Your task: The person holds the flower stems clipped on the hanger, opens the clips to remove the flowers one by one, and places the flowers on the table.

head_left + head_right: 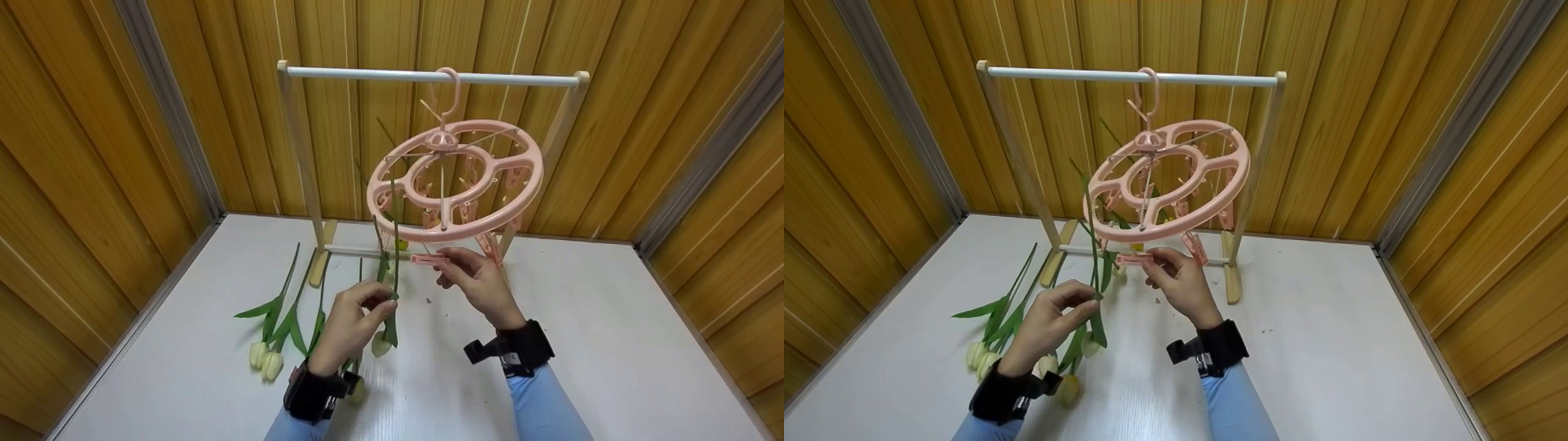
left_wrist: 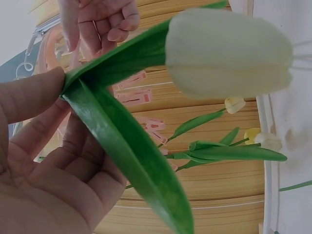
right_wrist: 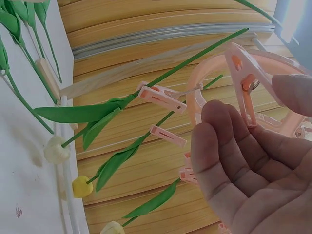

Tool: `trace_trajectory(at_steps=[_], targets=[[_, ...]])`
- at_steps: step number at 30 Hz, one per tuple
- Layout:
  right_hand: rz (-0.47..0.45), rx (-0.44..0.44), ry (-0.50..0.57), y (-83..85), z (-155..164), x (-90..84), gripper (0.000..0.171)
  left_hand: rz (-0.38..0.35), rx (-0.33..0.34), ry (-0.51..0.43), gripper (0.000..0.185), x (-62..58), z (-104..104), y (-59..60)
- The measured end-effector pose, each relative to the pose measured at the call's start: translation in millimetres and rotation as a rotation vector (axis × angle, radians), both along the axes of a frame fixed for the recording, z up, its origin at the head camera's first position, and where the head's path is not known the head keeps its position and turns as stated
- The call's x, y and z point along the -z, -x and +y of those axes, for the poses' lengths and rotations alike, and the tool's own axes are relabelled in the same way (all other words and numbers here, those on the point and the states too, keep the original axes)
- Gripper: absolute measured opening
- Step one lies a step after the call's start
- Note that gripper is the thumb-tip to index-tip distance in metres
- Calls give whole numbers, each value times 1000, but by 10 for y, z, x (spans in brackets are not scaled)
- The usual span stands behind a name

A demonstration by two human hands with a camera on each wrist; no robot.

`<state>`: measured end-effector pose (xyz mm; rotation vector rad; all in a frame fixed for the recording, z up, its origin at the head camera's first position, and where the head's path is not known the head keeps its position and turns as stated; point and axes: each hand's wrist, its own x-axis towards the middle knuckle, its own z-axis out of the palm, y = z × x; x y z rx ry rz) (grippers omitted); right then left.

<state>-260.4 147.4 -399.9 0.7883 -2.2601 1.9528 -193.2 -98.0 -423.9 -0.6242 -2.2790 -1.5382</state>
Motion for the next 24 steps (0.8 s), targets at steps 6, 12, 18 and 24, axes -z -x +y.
trace_trajectory(at_steps=[6,12,18,24], targets=[[-4,6,5,17,9,12,31,26,8,0,5,-41,-43,-74],[-33,40,2,9,9,21,30,39,-16,-3,5,-55,-112,-100],[-20,59,-18,-8,14,37,28,46,-46,-51,5,-59,-160,-123],[-23,54,-18,-48,35,78,27,75,-90,-98,5,-52,-220,-128]])
